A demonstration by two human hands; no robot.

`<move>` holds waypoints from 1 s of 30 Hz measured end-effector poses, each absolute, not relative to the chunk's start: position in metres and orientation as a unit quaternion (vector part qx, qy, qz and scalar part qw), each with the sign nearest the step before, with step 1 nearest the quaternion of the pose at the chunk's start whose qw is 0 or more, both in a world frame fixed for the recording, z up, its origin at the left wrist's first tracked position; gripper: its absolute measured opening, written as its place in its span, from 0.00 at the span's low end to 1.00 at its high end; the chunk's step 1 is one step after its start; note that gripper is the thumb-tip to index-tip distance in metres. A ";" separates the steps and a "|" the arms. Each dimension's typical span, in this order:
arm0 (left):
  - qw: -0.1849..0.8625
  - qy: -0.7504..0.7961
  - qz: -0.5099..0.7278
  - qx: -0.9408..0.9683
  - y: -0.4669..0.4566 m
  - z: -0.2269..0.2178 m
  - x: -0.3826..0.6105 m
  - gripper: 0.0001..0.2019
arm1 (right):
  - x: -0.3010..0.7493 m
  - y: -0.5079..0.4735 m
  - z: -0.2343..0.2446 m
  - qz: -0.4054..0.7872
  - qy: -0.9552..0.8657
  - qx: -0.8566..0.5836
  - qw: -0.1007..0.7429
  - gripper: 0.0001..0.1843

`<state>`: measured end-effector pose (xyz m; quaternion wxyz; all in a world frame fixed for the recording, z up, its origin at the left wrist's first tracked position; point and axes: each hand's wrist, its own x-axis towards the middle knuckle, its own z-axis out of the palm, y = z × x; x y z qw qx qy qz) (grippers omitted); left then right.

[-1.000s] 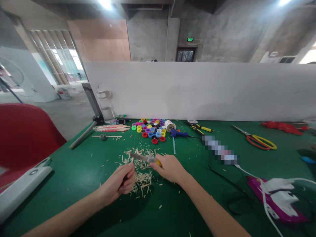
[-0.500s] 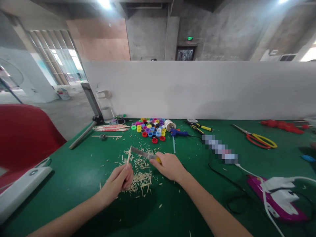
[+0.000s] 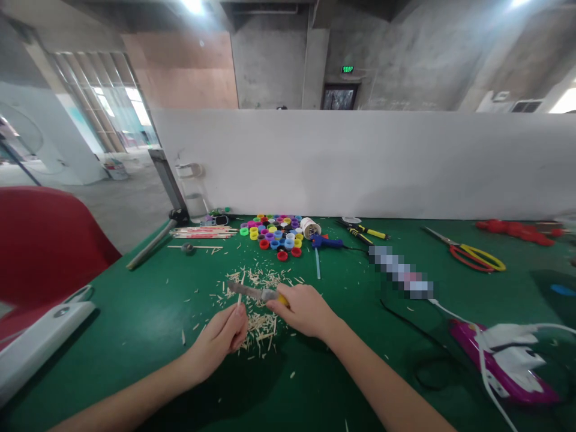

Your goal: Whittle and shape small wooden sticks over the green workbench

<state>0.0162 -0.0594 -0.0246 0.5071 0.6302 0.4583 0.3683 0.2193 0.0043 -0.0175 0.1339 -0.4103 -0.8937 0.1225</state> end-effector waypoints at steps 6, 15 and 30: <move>0.487 0.430 0.304 0.697 -0.073 -0.010 0.018 0.22 | 0.228 0.017 -0.017 0.176 -0.842 -0.487 0.151 0.26; 0.493 0.438 0.393 0.641 -0.062 -0.017 0.014 0.22 | 0.244 0.027 -0.024 0.076 -0.854 -0.504 0.098 0.27; 0.508 0.470 0.331 0.641 -0.058 -0.018 0.019 0.23 | 0.222 0.006 -0.023 0.106 -0.892 -0.410 0.160 0.23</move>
